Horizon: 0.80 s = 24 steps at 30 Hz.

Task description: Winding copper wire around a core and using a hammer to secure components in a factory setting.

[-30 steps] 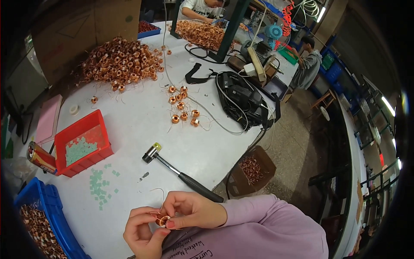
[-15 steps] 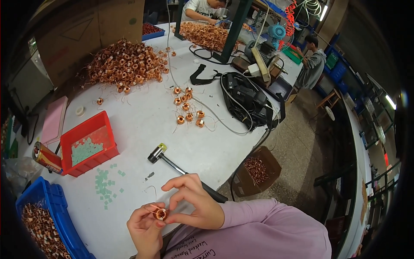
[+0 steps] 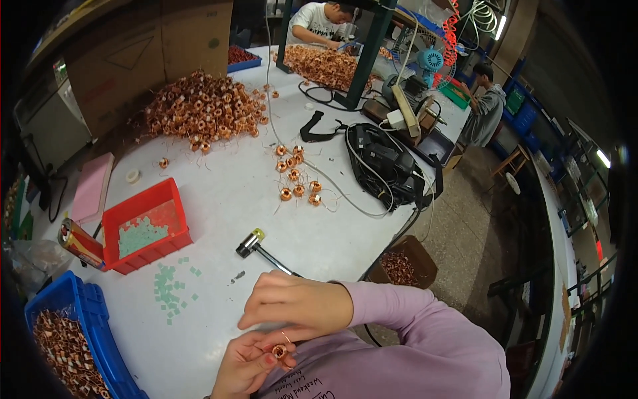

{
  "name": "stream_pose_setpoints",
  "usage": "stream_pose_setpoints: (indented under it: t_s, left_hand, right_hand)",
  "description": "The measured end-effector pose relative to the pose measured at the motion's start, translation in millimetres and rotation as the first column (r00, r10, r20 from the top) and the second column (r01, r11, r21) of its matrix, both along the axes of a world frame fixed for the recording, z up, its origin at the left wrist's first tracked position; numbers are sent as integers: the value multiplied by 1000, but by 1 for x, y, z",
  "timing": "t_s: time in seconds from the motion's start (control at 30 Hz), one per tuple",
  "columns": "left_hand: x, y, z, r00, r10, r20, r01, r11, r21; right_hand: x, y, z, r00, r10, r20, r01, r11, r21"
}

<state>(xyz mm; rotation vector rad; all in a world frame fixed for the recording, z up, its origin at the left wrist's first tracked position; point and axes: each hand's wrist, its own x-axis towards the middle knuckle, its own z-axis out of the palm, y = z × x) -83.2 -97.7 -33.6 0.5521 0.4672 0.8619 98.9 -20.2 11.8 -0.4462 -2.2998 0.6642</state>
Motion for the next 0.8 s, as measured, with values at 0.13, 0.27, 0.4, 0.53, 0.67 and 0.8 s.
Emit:
stream_pose_setpoints:
  t_s: [0.13,0.27,0.4,0.53,0.67,0.8]
  left_hand:
    - [-2,-2,-2,998,-50,-33,49,999,-21]
    - [-3,-5,-19,997,-35,72,35,999,8]
    - [-2,-9,-23,996,14,86,-14,1000,-1]
    - [-4,-7,-21,999,4,50,-7,998,64]
    - [-3,-10,-16,994,106,37,-108,992,72]
    - [-11,-10,-18,972,228,-57,-225,973,60]
  right_hand:
    - [1,13,-5,987,133,85,-144,980,136]
    - [3,16,-10,975,220,42,-224,954,202]
    - [3,16,-10,984,175,-3,-172,968,184]
    - [-2,17,-15,993,120,12,-117,929,351]
    - [1,13,-11,990,121,-69,-93,943,318]
    - [-5,8,-11,969,141,-201,-118,986,121]
